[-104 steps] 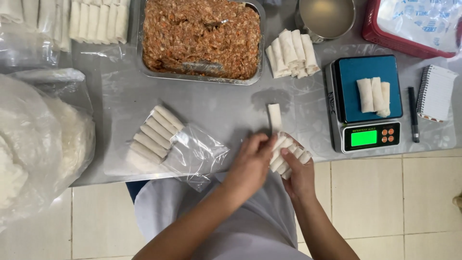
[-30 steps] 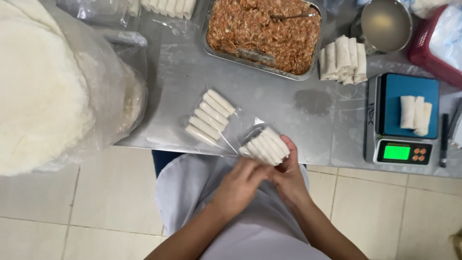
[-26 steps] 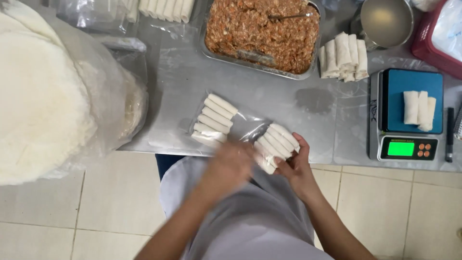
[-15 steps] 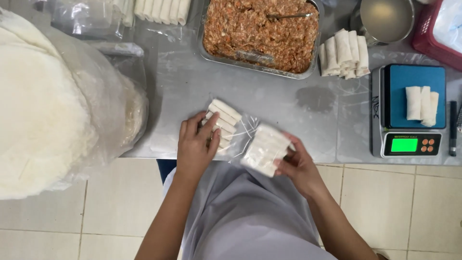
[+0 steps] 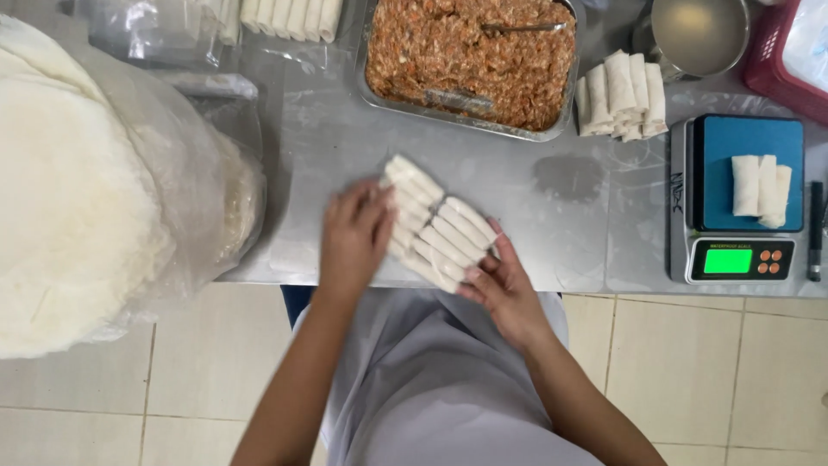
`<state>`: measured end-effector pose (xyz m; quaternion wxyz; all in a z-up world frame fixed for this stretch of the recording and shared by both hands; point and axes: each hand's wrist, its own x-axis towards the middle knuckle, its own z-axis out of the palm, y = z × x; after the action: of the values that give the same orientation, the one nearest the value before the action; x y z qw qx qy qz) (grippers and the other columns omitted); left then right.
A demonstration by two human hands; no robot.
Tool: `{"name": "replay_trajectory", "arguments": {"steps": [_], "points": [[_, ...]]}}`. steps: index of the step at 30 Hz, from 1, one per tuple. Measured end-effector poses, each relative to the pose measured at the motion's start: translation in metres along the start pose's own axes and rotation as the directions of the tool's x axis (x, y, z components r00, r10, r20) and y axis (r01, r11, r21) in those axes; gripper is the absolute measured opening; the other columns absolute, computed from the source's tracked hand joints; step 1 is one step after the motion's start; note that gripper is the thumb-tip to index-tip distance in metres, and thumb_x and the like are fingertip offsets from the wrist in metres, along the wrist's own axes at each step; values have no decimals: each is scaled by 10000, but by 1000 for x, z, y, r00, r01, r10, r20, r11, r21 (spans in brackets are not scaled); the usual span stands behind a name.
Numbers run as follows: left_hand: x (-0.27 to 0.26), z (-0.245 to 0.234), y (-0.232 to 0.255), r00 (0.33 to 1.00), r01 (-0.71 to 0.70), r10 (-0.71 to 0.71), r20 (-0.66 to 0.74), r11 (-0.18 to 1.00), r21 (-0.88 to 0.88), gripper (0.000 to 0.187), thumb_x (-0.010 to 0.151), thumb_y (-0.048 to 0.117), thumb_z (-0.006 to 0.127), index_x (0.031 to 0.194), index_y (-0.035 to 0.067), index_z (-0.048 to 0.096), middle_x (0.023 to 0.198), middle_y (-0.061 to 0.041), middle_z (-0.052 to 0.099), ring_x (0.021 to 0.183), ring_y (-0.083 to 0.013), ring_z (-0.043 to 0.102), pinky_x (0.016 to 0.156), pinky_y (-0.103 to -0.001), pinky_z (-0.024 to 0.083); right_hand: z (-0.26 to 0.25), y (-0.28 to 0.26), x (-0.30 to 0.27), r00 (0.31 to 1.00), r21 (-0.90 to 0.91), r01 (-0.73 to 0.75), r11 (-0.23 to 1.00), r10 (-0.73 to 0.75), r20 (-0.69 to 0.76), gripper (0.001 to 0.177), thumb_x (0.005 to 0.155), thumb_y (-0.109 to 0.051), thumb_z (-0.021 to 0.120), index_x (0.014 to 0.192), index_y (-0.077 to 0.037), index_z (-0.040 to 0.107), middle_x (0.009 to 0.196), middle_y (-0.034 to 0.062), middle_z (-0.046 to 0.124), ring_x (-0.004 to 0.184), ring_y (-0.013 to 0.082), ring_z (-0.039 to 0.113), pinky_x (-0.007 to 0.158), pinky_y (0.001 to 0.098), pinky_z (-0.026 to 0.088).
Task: Packaging spring rolls into plastic bags on a production table
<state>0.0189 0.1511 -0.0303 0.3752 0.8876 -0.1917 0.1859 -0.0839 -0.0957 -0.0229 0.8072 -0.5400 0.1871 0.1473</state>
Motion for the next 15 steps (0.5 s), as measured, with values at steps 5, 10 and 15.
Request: {"name": "replay_trajectory", "arguments": {"steps": [5, 10, 15], "points": [[43, -22, -1, 999, -38, 44, -29, 982, 183, 365, 928, 281, 780, 1253, 119, 739, 1140, -114, 617, 1059, -402, 581, 861, -534, 479, -19, -20, -11, 935, -760, 175, 626, -347, -70, 284, 882, -105, 795, 1165, -92, 786, 882, 123, 782, 854, 275, 780, 727, 365, 648], [-21, 14, 93, 978, -94, 70, 197, 989, 116, 745, 684, 387, 873, 1357, 165, 646, 1256, -128, 580, 1214, -444, 508, 990, -653, 385, -33, -20, 29, 812, -905, 394, 163, -524, 258, 356, 779, -280, 887, 1116, -232, 782, 885, -63, 724, 953, 189, 623, 895, 343, 491], [-41, 41, 91, 993, -115, 98, 70, 944, 310, 435, 917, 173, 652, 1349, 213, 642, 1251, -90, 593, 1272, -371, 539, 1081, -623, 358, -31, -5, 36, 749, -875, 473, 101, -569, 339, 82, 842, -213, 816, 862, -198, 739, 735, -42, 635, 849, 211, 598, 800, 348, 445]]}}
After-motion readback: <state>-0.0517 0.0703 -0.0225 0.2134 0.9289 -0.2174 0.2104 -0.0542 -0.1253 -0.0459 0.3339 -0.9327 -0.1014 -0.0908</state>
